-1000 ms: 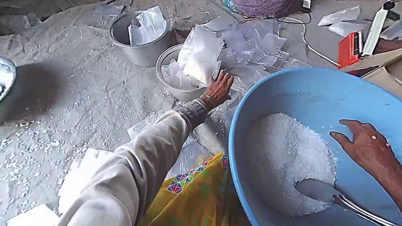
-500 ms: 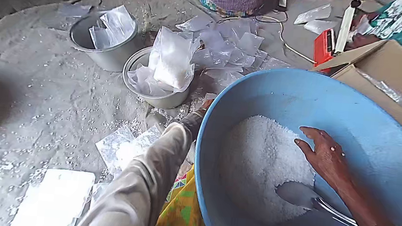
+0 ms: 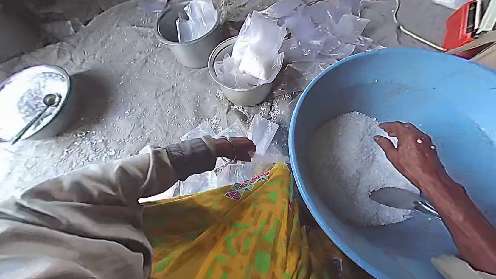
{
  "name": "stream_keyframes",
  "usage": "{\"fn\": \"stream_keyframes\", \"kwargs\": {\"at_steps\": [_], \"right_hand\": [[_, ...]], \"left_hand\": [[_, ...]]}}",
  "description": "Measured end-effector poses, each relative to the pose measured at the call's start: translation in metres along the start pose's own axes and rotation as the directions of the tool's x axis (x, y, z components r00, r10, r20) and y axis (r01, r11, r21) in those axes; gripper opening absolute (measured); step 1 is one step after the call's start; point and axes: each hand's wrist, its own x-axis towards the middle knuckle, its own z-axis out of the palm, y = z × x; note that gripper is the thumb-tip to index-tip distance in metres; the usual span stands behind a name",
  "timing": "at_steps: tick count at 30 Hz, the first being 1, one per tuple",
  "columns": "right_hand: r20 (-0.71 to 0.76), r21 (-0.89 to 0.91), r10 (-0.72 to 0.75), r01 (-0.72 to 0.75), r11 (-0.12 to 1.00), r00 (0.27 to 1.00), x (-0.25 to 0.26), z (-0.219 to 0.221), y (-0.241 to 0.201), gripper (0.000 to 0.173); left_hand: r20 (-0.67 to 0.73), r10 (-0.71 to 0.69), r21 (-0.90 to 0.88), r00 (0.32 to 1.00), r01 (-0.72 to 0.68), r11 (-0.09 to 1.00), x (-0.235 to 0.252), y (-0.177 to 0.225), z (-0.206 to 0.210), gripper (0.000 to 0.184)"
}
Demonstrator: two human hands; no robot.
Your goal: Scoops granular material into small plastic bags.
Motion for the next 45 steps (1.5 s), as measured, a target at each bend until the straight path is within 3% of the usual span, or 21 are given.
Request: {"fn": "stream_keyframes", "kwargs": {"at_steps": [1,2,3,5,6,7,9,10,12,17,21,23,25,28,30,34,36,39,41,45], "right_hand": [[-0.002,0.015,-0.02,0.02,1.0,1.0,-0.005,-0.001,-0.013,0.033],[-0.008,0.034,-0.047,0.047,0.998,0.999,-0.009,-0.002,-0.026,0.032],[-0.018,0.051,-0.084,0.085,0.995,0.996,-0.012,-0.003,-0.038,0.031],[-0.046,0.094,-0.169,0.173,0.98,0.984,-0.017,-0.004,-0.059,0.03],[-0.075,0.121,-0.227,0.235,0.964,0.971,-0.02,-0.005,-0.068,0.029],[-0.112,0.149,-0.277,0.292,0.945,0.954,-0.023,-0.007,-0.078,0.028],[-0.175,0.218,-0.313,0.347,0.912,0.933,-0.032,-0.014,-0.096,0.03],[-0.189,0.273,-0.29,0.334,0.902,0.938,-0.037,-0.018,-0.104,0.034],[-0.201,0.415,-0.206,0.274,0.868,0.958,-0.043,-0.027,-0.111,0.041],[-0.167,0.743,0.122,0.043,0.668,0.978,-0.044,-0.047,-0.092,0.057],[-0.103,0.834,0.3,-0.082,0.545,0.948,-0.051,-0.053,-0.053,0.066],[0.051,0.901,0.304,-0.175,0.397,0.951,-0.055,-0.054,-0.035,0.06],[0.159,0.936,0.236,-0.223,0.272,0.959,-0.06,-0.052,-0.023,0.044],[0.105,0.945,0.334,-0.198,0.259,0.937,-0.061,-0.051,-0.024,0.019],[0.067,0.943,0.419,-0.194,0.269,0.906,-0.06,-0.053,-0.024,0.013],[0.06,0.972,0.536,-0.171,0.159,0.842,-0.049,-0.051,-0.017,0.01],[0.052,0.954,0.563,-0.208,0.215,0.825,-0.049,-0.048,-0.016,0.011],[-0.125,0.79,0.533,-0.241,0.564,0.837,-0.058,-0.044,-0.019,0.033],[-0.248,0.647,0.477,-0.222,0.729,0.843,-0.055,-0.047,-0.018,0.048],[-0.295,0.562,0.463,-0.24,0.791,0.836,-0.055,-0.053,-0.025,0.048]], "left_hand": [[0.143,-0.245,-0.027,0.959,0.251,0.968,0.002,0.02,-0.019,0.025],[0.298,-0.505,-0.006,0.81,0.531,0.848,0.012,0.054,-0.05,0.025],[0.395,-0.633,-0.02,0.666,0.695,0.719,0.02,0.082,-0.081,0.028],[0.284,-0.393,-0.33,0.875,0.474,0.816,0.005,0.071,-0.112,0.029],[0.247,-0.273,-0.458,0.93,0.36,0.813,0.002,0.074,-0.128,0.029],[0.233,-0.245,-0.491,0.941,0.331,0.806,0.002,0.095,-0.148,0.029],[0.176,-0.376,-0.407,0.91,0.415,0.814,0.005,0.158,-0.182,0.027],[0.108,-0.365,-0.401,0.925,0.377,0.835,0.007,0.171,-0.189,0.026],[0.018,-0.281,-0.445,0.959,0.26,0.857,0.015,0.179,-0.192,0.021],[-0.012,-0.165,-0.556,0.986,0.13,0.821,0.054,0.188,-0.182,0.021],[-0.117,-0.032,-0.75,0.993,-0.067,0.658,0.083,0.186,-0.149,0.021],[-0.126,0.014,-0.777,0.992,-0.107,0.62,0.096,0.184,-0.131,0.022],[-0.097,-0.045,-0.776,0.994,-0.048,0.629,0.104,0.183,-0.116,0.02],[-0.058,-0.253,-0.764,0.966,0.12,0.635,0.113,0.182,-0.109,0.01],[-0.084,-0.332,-0.786,0.94,0.143,0.602,0.116,0.179,-0.107,0.012],[-0.096,-0.366,-0.826,0.926,0.131,0.548,0.117,0.172,-0.107,0.017],[-0.13,-0.411,-0.833,0.902,0.125,0.539,0.119,0.174,-0.102,0.019],[-0.163,-0.507,-0.82,0.846,0.17,0.547,0.126,0.179,-0.09,0.017],[-0.161,-0.526,-0.798,0.835,0.203,0.568,0.128,0.18,-0.084,0.019],[-0.179,-0.496,-0.779,0.85,0.186,0.599,0.13,0.178,-0.082,0.02]]}}
